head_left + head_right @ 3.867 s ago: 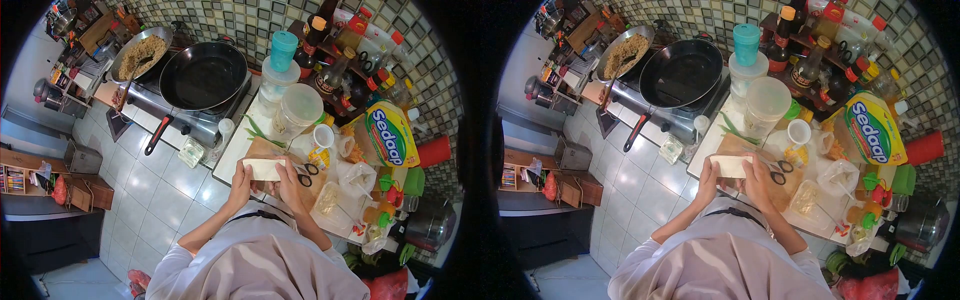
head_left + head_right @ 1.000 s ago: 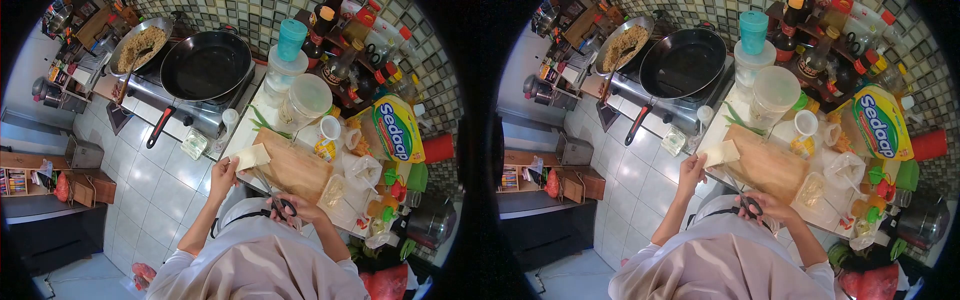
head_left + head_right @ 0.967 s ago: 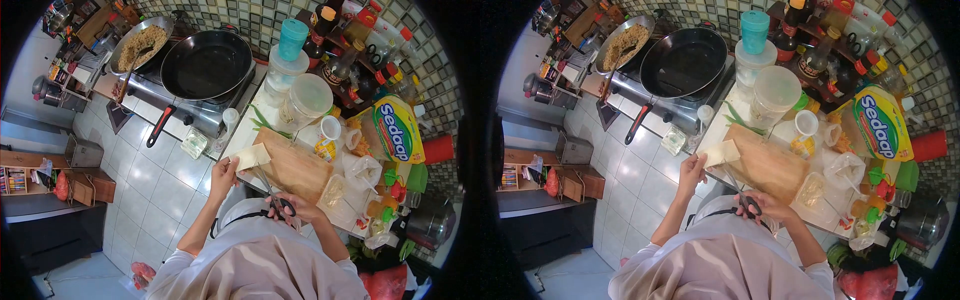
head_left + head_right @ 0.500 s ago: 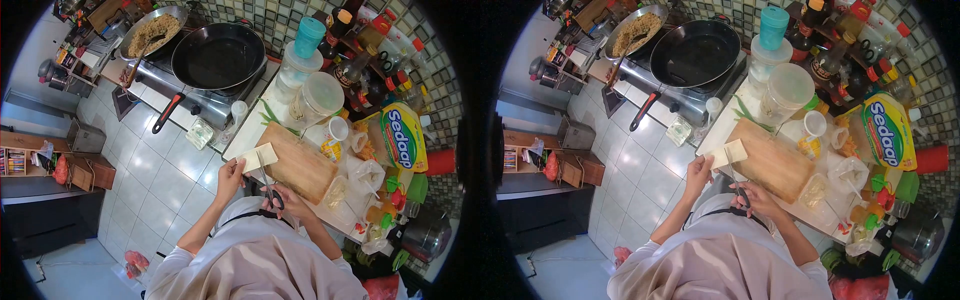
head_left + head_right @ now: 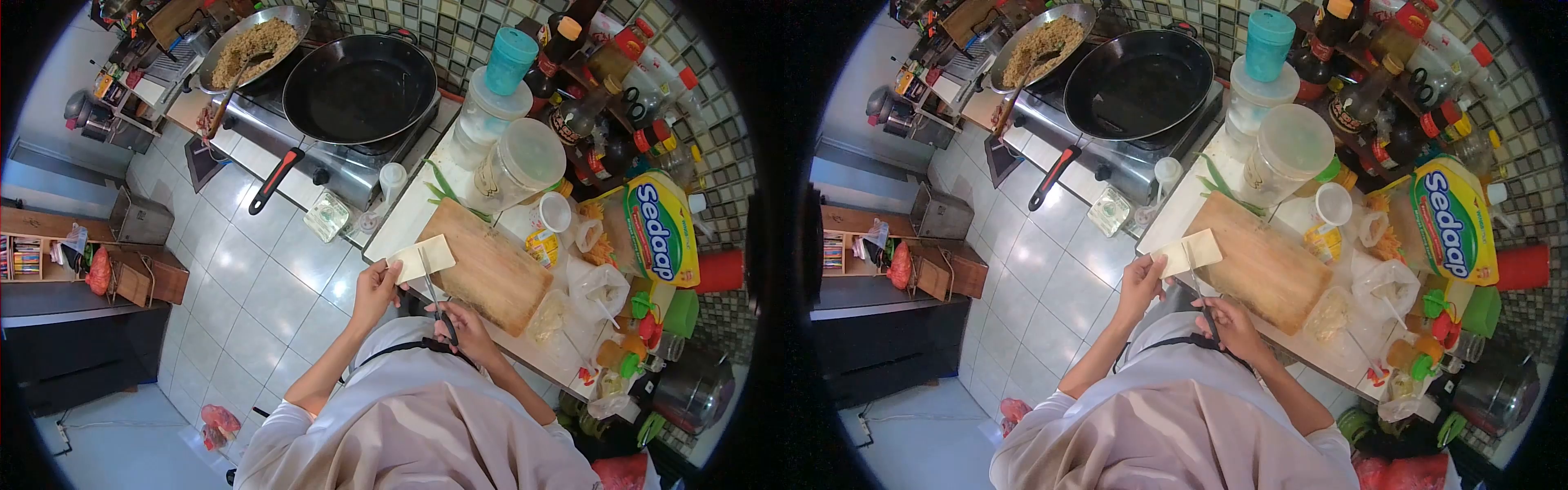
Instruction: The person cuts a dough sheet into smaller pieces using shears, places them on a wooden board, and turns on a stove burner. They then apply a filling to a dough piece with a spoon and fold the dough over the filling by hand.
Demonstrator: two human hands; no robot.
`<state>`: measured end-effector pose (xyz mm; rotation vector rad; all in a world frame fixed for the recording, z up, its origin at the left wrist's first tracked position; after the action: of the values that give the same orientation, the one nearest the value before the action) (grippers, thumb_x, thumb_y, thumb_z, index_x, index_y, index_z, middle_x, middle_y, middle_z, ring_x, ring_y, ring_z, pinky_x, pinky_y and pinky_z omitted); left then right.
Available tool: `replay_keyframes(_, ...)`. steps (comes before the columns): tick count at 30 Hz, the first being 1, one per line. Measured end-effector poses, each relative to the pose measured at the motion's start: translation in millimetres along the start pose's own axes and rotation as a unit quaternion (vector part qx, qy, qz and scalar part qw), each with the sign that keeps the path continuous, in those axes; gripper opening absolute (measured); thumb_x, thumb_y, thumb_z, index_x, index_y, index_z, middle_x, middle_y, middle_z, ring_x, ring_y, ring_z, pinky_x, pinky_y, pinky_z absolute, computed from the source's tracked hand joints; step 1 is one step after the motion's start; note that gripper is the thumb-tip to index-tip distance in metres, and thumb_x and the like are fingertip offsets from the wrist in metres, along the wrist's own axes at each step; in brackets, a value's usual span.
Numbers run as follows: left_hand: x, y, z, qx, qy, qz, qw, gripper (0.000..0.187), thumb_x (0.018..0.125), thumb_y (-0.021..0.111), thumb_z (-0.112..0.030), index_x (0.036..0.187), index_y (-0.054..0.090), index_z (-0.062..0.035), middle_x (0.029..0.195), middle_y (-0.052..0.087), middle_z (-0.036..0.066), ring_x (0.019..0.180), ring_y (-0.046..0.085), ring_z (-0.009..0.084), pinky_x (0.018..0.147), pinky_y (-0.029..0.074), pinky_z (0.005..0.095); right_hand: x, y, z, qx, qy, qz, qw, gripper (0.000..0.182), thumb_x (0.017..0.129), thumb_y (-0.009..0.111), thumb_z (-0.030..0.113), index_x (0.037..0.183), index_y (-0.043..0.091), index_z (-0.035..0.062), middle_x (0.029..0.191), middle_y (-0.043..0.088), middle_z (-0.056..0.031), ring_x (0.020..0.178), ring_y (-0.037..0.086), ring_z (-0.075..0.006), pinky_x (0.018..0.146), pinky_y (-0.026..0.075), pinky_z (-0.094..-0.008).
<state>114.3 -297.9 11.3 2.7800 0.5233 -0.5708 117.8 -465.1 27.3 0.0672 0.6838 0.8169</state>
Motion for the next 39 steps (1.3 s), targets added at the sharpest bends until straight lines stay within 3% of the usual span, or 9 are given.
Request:
replay_keyframes(5,-1,1,0,0.002,-0.008,0.001,1.000,0.029,0.088,0.048,-0.023,0.096,0.056,0.0040,0.061,0.054,0.003,0.039,0.036,0.0031,0.037,0.037,0.0193,-1,3,1,-0.040,-0.044,-0.032,0.998,0.029,0.082,0.059,0.013,0.109,0.050,0.0037,0.068,0.049,0.0017,0.060,0.045,-0.0038,0.051,0.036,-0.0187)
replay_keyframes(7,0,0,0,0.001,0.000,-0.001,1.000,0.030,0.088,0.048,-0.025,0.089,0.056,0.0041,0.060,0.055,0.005,0.039,0.038,0.0034,0.035,0.038,0.0199,2,0,-5,-0.059,-0.067,-0.042,0.995,0.029,0.081,0.061,0.013,0.105,0.051,0.0020,0.069,0.050,0.0020,0.061,0.045,-0.0045,0.056,0.038,-0.0193)
replay_keyframes(31,2,0,1,0.003,-0.015,0.028,1.000,0.031,0.088,0.048,-0.025,0.099,0.056,0.0039,0.062,0.053,0.002,0.046,0.045,0.0047,0.038,0.039,0.0187,5,-4,-20,-0.027,-0.075,-0.044,0.996,0.026,0.080,0.062,0.009,0.102,0.052,0.0005,0.068,0.048,0.0051,0.059,0.044,-0.0006,0.050,0.036,-0.0163)
replay_keyframes(39,0,5,-1,0.011,-0.030,0.057,0.998,0.030,0.089,0.048,-0.025,0.090,0.056,0.0036,0.060,0.053,0.003,0.042,0.044,0.0049,0.036,0.040,0.0192,7,2,-13,0.056,-0.097,-0.051,0.992,0.026,0.079,0.062,0.009,0.102,0.052,0.0013,0.063,0.046,0.0054,0.055,0.042,-0.0014,0.049,0.034,-0.0159)
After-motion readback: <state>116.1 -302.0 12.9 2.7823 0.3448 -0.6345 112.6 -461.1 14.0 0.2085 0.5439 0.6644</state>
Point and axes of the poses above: each hand's wrist, its own x-axis towards the middle knuckle, its own y-axis out of the palm, z = x × y, the point moved 7 cm from there along x, towards the middle knuckle
